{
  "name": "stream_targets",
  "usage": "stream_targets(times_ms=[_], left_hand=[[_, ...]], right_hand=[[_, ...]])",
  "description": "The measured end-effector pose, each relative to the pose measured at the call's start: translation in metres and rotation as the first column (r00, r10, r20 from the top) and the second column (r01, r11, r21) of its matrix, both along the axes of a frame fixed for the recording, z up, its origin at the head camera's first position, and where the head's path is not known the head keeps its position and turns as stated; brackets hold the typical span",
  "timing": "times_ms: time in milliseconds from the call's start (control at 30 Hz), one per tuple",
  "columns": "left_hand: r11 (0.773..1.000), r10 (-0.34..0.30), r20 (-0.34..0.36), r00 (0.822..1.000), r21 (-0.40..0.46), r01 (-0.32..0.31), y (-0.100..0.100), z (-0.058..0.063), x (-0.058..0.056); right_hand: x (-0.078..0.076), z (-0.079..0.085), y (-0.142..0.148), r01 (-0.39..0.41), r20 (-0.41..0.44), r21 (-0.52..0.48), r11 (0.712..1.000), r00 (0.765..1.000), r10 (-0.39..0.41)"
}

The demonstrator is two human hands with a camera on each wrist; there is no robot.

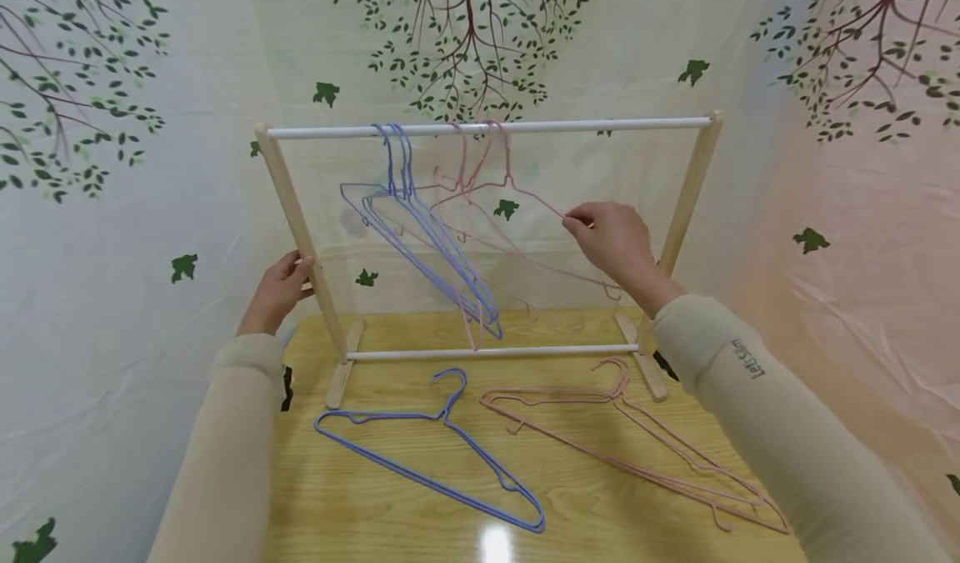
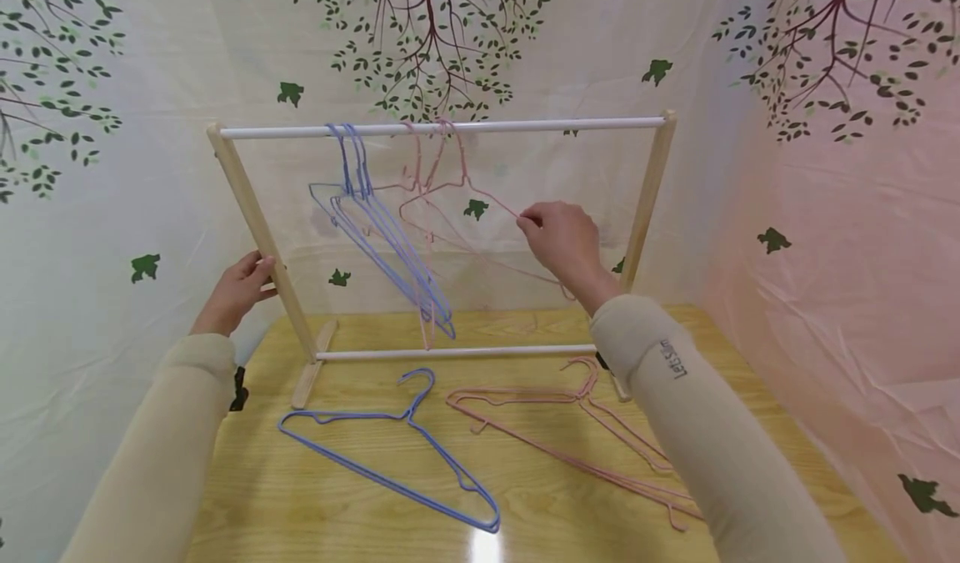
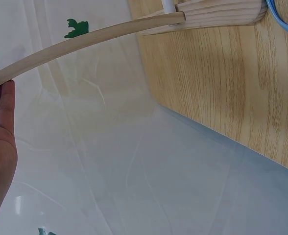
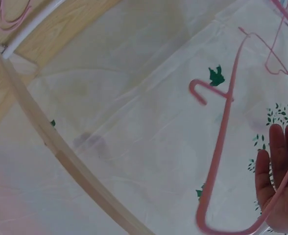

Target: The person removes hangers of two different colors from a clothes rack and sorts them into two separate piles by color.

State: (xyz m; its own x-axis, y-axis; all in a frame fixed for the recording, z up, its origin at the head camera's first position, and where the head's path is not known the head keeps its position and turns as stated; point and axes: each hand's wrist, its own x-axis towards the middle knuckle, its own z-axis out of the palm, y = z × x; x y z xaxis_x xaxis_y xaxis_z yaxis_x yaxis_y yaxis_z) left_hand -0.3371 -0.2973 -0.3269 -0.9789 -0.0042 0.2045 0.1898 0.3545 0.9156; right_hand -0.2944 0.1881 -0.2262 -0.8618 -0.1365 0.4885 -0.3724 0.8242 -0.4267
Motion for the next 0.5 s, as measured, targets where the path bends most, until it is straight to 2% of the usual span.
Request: stream_targets(times_ms=[200, 367, 500], left_hand=[[1.0, 0.002, -0.008, 1.0, 0.007, -0.002, -0.001, -0.001, -0.003], [1.0, -0.001, -0.012, 1.0, 0.005, 0.001, -0.001, -0.002, -0.004], [1.0, -0.003, -0.019, 1.0, 0.001, 0.003, -0.001, -0.002, -0.006]], right_hand=[[-0.006, -0.009, 0.004, -0.024, -0.104, 0.073, 0.997, 0.994, 0.032], [-0.01, -0.017, 0.005, -0.039, -0.195, 0.054, 0.998, 0.98, 0.049], [-0.013, -0.02, 0.004, -0.046, -0.298, 0.015, 0.999, 0.953, 0.049]])
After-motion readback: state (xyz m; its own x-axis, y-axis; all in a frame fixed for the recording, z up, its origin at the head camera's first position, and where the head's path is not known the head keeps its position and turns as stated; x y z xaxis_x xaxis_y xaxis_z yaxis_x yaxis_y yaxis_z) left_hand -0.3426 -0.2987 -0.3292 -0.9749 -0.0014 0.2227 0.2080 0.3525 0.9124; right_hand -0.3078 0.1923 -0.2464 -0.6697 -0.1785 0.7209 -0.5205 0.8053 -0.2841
